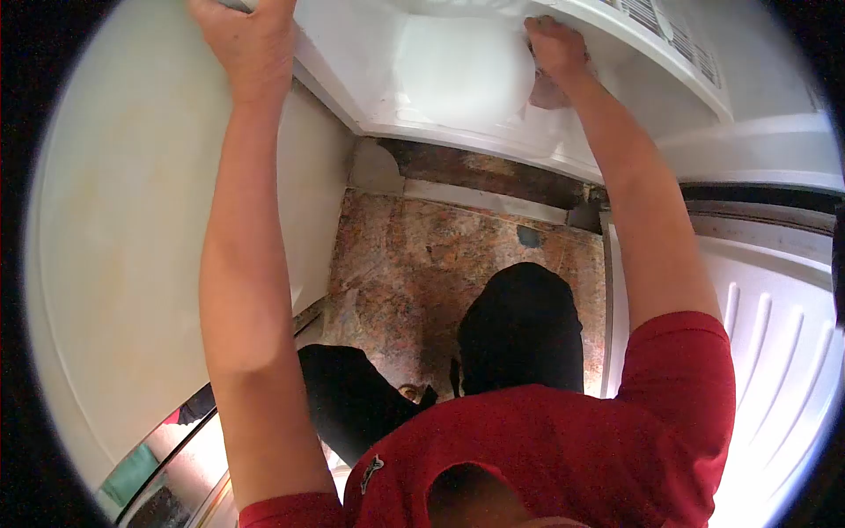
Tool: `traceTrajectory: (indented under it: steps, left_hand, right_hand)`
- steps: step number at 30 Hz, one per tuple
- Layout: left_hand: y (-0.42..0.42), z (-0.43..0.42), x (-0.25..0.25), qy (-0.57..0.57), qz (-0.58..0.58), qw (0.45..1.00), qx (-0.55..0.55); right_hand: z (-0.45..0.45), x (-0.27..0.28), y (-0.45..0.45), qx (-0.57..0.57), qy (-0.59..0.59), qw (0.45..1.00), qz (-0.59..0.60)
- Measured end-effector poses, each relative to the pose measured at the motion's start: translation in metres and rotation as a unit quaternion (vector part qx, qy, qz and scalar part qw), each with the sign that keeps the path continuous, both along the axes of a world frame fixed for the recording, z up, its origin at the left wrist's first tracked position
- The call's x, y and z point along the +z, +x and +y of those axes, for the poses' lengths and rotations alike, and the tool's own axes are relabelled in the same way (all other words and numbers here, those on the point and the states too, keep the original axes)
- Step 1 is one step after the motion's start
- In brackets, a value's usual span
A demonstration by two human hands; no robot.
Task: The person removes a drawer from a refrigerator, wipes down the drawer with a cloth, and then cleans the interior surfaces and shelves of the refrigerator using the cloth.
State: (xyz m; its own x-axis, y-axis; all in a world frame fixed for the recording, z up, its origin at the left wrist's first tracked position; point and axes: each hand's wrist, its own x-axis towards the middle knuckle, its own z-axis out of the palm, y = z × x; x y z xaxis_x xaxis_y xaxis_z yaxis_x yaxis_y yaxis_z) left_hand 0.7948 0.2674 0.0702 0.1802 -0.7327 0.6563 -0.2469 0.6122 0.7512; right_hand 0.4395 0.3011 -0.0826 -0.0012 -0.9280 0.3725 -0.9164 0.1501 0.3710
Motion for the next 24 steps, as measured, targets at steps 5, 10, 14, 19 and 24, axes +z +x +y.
traceTrajectory:
  steps: [5,10,14,19,24]
  left_hand:
    - [-0.002,0.005,0.005,0.064,0.005,0.998,0.018]
    - [0.007,0.005,-0.001,0.064,-0.016,0.996,0.062]
    - [0.014,0.002,0.005,0.044,-0.032,0.998,0.017]
    - [0.012,0.006,0.003,0.045,-0.019,0.998,0.028]
    - [0.011,0.001,0.000,0.020,-0.003,1.000,0.010]
  right_hand:
    - [-0.005,0.002,-0.001,-0.076,0.115,0.989,-0.044]
    - [0.013,0.009,-0.015,-0.117,0.088,0.981,-0.130]
    - [0.043,0.031,-0.005,-0.219,0.070,0.953,-0.199]
    - [0.066,0.041,0.021,-0.169,-0.015,0.972,-0.165]
    - [0.088,-0.006,0.025,-0.059,-0.008,0.998,0.018]
